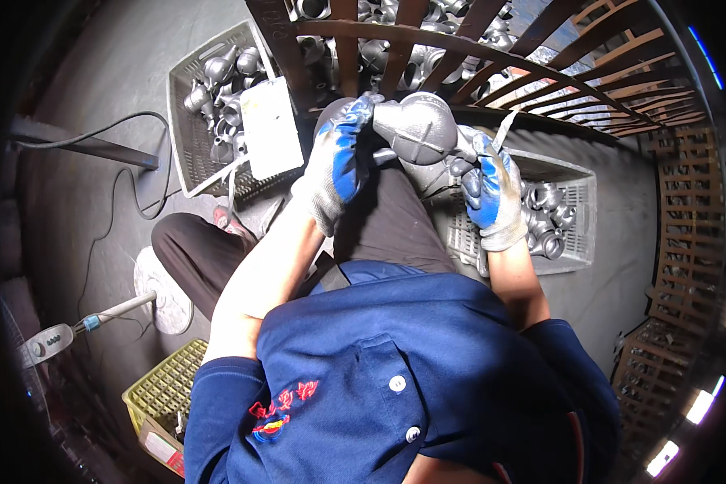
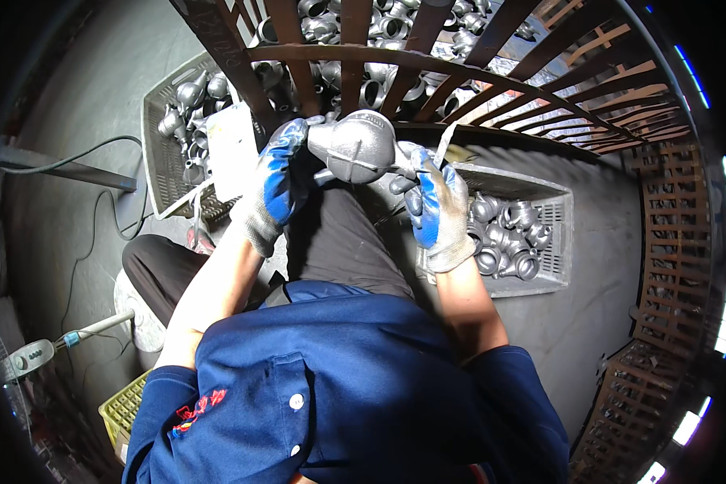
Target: Cleaning and deburring metal castings using a scraper or hand tool.
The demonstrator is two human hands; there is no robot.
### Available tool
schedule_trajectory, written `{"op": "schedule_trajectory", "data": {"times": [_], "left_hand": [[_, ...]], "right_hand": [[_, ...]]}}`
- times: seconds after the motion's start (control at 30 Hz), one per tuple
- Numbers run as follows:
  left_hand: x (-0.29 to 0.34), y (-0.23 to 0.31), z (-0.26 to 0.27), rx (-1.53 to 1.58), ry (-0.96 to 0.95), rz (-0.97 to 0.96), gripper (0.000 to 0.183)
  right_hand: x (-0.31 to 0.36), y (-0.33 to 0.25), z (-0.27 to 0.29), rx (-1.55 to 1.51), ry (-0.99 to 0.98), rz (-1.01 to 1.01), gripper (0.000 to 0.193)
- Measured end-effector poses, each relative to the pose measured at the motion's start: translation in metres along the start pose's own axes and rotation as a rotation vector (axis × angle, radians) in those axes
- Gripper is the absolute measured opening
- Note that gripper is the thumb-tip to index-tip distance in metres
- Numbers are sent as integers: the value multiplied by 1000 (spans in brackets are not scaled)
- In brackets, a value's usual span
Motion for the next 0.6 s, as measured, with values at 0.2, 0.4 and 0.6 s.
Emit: {"op": "schedule_trajectory", "data": {"times": [0.2,0.4,0.6], "left_hand": [[-3,-3,1,-162,46,-27,28],[2,-3,-8,-363,26,-158,24],[7,2,-11,-507,-59,-483,25]], "right_hand": [[1,-2,7,-93,-101,28,35],[-6,-3,14,-156,-89,34,30],[-5,-3,14,-120,-49,34,28]]}}
Point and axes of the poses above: each hand's wrist, its own x-axis away from the middle knuckle, its own z-axis out of the back of the hand, y = z × x, the point moved 3 cm from there along -x, towards the middle knuckle, and after that the axes turned 9 degrees about -z, right-handed, at the moved point
